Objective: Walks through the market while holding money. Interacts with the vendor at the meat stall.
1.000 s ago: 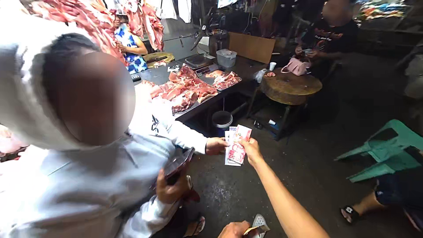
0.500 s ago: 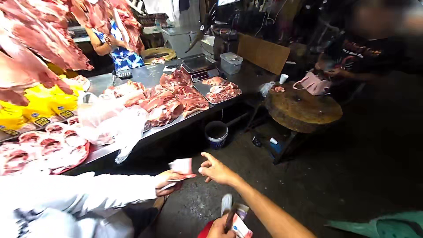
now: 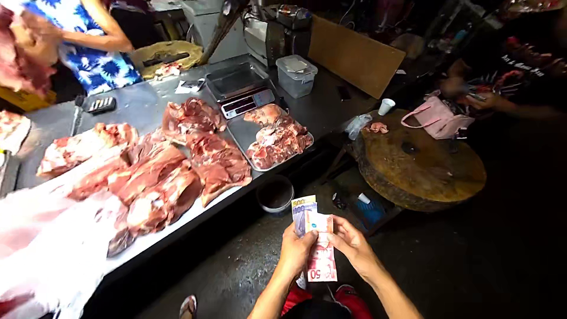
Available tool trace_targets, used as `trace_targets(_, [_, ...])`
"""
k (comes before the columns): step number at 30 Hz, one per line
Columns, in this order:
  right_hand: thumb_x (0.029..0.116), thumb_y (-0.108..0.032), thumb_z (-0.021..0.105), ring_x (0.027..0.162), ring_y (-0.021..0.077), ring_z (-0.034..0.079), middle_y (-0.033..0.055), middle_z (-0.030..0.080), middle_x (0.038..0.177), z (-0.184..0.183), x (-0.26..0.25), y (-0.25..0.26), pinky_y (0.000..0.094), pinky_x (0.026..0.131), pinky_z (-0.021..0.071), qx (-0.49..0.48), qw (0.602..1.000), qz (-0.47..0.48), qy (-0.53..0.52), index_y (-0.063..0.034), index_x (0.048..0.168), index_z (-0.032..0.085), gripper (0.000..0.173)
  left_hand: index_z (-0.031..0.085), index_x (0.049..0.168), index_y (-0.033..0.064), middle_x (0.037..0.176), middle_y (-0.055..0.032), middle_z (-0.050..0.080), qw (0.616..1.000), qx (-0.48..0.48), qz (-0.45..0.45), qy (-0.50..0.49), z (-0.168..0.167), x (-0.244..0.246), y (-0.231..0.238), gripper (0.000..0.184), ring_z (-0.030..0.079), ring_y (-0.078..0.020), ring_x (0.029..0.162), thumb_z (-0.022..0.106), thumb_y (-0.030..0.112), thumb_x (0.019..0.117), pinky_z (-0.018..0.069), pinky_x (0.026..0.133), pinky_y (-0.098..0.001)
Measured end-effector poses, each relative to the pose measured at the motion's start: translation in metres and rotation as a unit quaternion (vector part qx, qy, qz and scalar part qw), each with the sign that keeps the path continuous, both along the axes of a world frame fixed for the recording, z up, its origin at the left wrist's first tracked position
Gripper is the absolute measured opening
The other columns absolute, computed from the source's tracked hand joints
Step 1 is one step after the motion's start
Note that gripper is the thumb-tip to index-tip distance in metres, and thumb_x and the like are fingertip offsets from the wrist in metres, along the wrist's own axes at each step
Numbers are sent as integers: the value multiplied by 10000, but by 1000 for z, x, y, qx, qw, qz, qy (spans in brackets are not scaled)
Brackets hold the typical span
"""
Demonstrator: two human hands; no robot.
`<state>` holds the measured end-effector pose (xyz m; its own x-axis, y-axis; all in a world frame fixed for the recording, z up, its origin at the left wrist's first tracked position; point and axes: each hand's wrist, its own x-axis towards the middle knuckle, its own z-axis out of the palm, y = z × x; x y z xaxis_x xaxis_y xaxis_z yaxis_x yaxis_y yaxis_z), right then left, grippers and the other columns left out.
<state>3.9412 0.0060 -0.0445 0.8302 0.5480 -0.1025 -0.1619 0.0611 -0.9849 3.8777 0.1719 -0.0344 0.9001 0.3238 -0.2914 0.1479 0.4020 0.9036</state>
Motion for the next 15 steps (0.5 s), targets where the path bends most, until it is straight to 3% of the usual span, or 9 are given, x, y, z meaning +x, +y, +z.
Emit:
trace_targets(3, [972, -138, 634, 962, 165, 731, 109, 751, 1046, -16, 52, 25, 325, 893, 611, 20, 994, -105, 5, 36, 1219, 654, 303, 625, 1168, -54, 927, -128, 755, 999, 11, -44, -20, 5, 64, -2, 220, 748, -194, 828, 528, 94, 1037, 638, 798, -374])
trace_targets(5, [1000, -154, 603, 933, 157, 726, 96, 748, 1015, -26, 94, 33, 326, 870, 611, 35, 989, -142, 38, 22, 1190, 667, 266, 617, 1215, -38, 987, -106, 746, 997, 25, -67, -30, 0, 106, -1, 417, 732, -172, 903, 325, 237, 1101, 620, 860, -371])
trace_targets(7, [988, -191, 618, 917, 158, 720, 90, 742, 1011, -35, 140, 35, 331, 847, 612, 54, 984, -154, 72, 10, 1188, 672, 288, 649, 1133, -35, 935, -109, 751, 999, 20, -28, -25, -8, 151, -5, 459, 738, -167, 865, 278, 234, 1105, 627, 819, -363])
trace_targets(10, [953, -181, 665, 909, 190, 726, 117, 744, 998, -52, 217, 38, 354, 840, 618, 91, 982, -144, 80, 23, 1155, 680, 287, 680, 991, -56, 805, -131, 744, 997, 46, 57, -20, -20, 230, -3, 276, 740, -185, 719, 471, 106, 1070, 639, 694, -358])
trace_targets(13, [895, -124, 736, 914, 182, 736, 116, 755, 988, -68, 301, 53, 348, 857, 621, 128, 978, -143, 77, 32, 1121, 684, 280, 702, 967, -55, 777, -128, 737, 986, 116, 115, -15, -33, 323, 10, 89, 726, -176, 682, 668, 24, 943, 631, 667, -346])
trace_targets(15, [892, -127, 725, 931, 164, 727, 95, 751, 998, -67, 368, 63, 340, 865, 613, 120, 979, -142, 84, 23, 1133, 680, 287, 688, 995, -63, 805, -134, 735, 980, 147, 131, -1, -30, 390, 18, 129, 725, -184, 712, 719, 23, 904, 630, 693, -355])
